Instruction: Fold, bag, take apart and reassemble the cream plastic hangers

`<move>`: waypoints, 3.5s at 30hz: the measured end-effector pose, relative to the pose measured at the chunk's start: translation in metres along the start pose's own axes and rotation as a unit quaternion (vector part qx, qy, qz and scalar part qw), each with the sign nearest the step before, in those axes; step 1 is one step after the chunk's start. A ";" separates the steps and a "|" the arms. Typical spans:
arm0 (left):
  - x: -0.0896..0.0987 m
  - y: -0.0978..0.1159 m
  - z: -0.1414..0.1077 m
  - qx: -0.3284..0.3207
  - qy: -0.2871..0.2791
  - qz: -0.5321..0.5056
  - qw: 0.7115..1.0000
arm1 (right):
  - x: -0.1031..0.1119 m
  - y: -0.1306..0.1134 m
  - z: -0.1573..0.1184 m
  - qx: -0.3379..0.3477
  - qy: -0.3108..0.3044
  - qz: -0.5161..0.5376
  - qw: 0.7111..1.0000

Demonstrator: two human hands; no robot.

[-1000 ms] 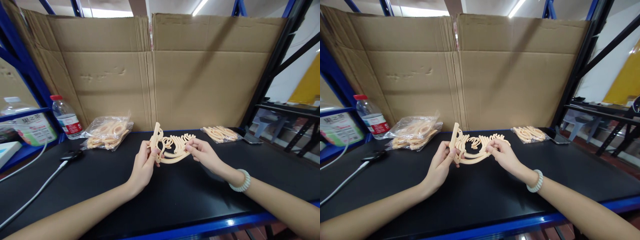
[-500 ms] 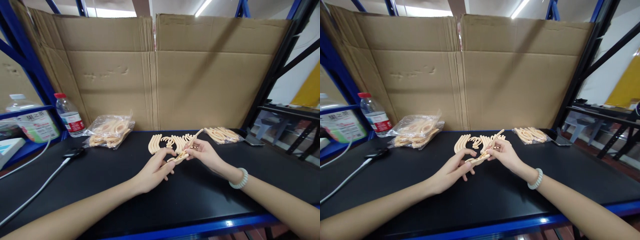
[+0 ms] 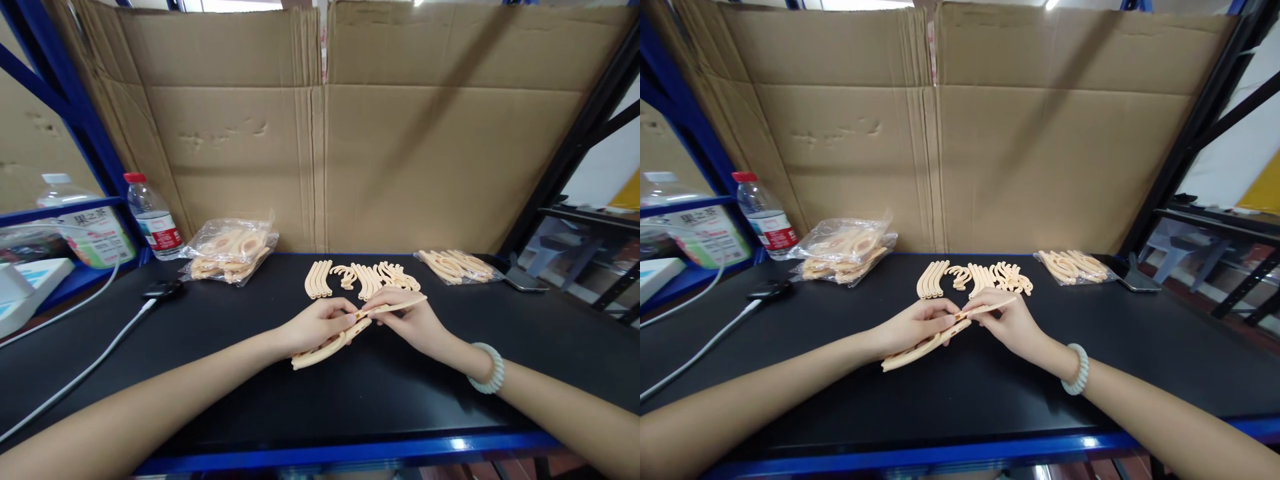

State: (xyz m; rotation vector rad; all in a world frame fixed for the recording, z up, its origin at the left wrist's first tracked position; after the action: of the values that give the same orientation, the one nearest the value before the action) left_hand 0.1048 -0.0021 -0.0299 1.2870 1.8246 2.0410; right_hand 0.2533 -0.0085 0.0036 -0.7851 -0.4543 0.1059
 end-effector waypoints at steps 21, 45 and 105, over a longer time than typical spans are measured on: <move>-0.001 0.025 -0.007 -0.136 0.016 0.295 0.946 | -0.022 -0.038 -0.024 0.358 -0.128 -0.326 0.865; 0.006 -0.005 0.015 -0.057 -0.035 -0.272 0.960 | 0.095 0.038 0.019 -0.067 0.112 -0.236 0.963; 0.013 -0.013 0.005 0.028 0.163 -0.356 0.920 | 0.093 0.116 0.007 -0.055 -0.097 -0.277 0.954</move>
State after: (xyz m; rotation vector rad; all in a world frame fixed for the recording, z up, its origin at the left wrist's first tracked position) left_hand 0.0938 0.0128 -0.0347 0.1932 2.0692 1.8362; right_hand 0.3427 0.1024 -0.0408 -0.7326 -0.8586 -0.3708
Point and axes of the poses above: each hand's wrist, its own z-axis towards the middle knuckle, its own x-axis out of the back of the hand, y = z × x, the point moved 6 cm from there along z, towards the middle knuckle, and after that the axes turned 13 degrees about z, right-handed, at the moved point
